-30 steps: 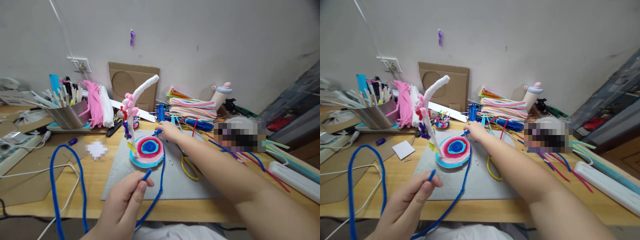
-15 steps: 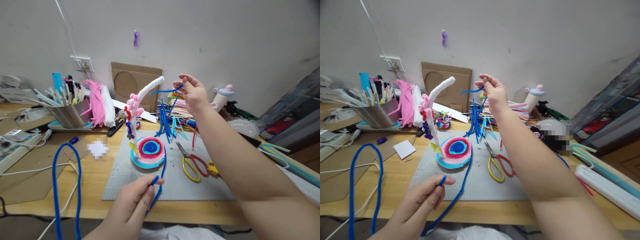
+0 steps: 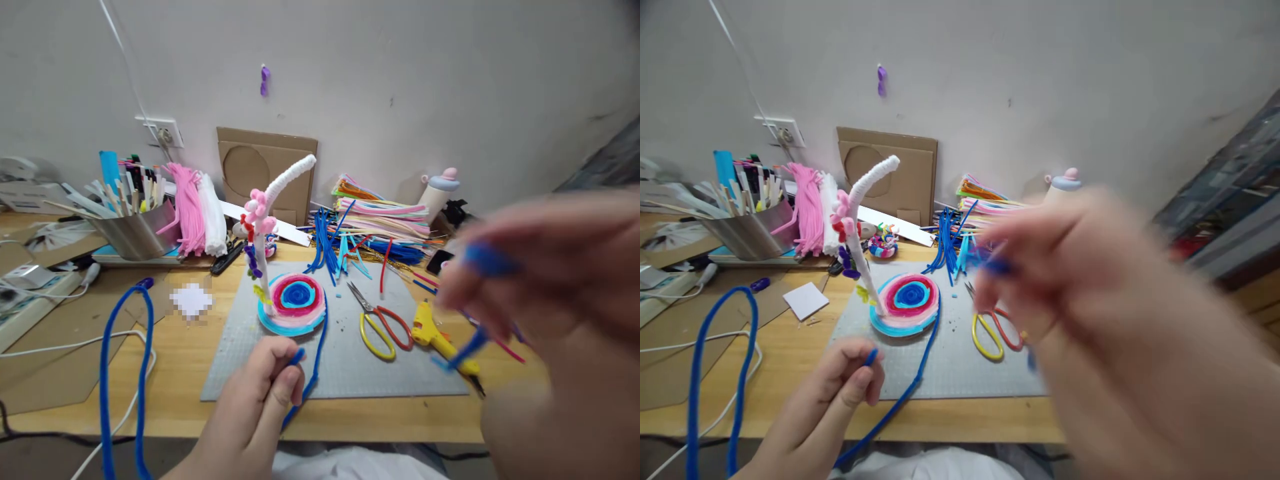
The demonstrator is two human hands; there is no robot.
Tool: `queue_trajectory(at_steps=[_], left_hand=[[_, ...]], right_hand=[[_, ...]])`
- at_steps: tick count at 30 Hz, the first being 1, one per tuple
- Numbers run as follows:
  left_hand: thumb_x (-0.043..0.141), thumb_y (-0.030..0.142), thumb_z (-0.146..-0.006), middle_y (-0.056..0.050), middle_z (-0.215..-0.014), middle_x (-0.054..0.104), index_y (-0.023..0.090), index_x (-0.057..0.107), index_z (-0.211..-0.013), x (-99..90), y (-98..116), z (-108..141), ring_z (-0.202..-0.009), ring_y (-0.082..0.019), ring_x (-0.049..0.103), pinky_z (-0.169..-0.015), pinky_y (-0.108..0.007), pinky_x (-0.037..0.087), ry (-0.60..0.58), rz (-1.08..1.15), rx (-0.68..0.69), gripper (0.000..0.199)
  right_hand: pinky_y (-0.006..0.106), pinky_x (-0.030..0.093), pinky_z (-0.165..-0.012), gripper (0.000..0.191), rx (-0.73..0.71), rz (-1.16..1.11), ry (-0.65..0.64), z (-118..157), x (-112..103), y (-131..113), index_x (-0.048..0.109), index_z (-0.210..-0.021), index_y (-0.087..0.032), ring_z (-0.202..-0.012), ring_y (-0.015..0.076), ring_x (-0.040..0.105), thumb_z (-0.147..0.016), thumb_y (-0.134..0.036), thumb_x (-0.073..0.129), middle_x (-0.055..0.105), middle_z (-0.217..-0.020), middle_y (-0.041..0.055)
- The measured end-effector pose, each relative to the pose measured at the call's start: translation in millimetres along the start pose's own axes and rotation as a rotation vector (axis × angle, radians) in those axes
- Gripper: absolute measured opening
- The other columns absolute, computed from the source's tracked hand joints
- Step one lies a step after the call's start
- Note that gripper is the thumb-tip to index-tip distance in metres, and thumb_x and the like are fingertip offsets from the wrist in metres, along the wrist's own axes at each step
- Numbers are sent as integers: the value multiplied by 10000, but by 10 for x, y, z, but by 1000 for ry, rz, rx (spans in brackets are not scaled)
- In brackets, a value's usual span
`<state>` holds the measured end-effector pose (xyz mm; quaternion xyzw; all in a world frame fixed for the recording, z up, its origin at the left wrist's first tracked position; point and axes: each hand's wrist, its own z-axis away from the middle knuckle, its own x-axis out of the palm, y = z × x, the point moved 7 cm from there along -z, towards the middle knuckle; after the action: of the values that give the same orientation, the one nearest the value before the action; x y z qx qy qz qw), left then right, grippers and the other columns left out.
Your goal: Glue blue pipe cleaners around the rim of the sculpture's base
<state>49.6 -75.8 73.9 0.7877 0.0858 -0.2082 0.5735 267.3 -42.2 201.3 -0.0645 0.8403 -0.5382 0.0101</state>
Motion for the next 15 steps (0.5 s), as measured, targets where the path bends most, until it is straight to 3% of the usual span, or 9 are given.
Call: queue_trajectory(at_steps=[2,4,5,7,9,15], left_hand=[[441,313,-966,29,-762,602,269,561,-936,31,77,-25,-670,-97,560,-600,-184,440,-23,78,4,132],[506,330,-930,2,-857,621,241,591,-846,57,130,-75,-767,-115,579,-653,-196,456,-13,170,-26,149],[536,336,-909,-4,-870,619,229,600,-813,67,127,-104,-791,-122,578,-673,-202,460,8,218,-64,157],[587,336,-864,1,-805,606,211,613,-758,107,67,-153,-761,-120,565,-677,-204,456,45,303,-170,166],[639,339,-811,8,-731,602,196,633,-743,179,-22,-182,-711,-114,558,-662,-203,451,45,380,-267,158],[770,376,-670,31,-654,623,184,614,-801,281,-167,-170,-617,-103,575,-568,-188,435,129,592,-437,280]], right_hand=[[365,503,-484,264,90,337,-244,264,260,283,700,-962,-434,-658,232,608,-832,-209,652,667,-766,37],[328,465,-464,121,217,308,-394,399,466,653,706,-887,-341,-554,185,573,-865,-278,605,653,-711,29],[295,428,-440,93,293,208,-382,419,521,834,692,-883,-281,-501,148,530,-858,-312,608,632,-702,26],[230,317,-401,218,458,-48,-302,441,591,1161,651,-899,-207,-417,83,413,-815,-408,655,533,-584,-29],[199,255,-406,354,567,-220,-246,479,640,1372,597,-932,-181,-410,52,374,-769,-478,698,554,-594,-42],[173,237,-412,415,634,-345,-196,607,671,1454,516,-836,-178,-422,35,398,-707,-488,759,611,-603,-37]])
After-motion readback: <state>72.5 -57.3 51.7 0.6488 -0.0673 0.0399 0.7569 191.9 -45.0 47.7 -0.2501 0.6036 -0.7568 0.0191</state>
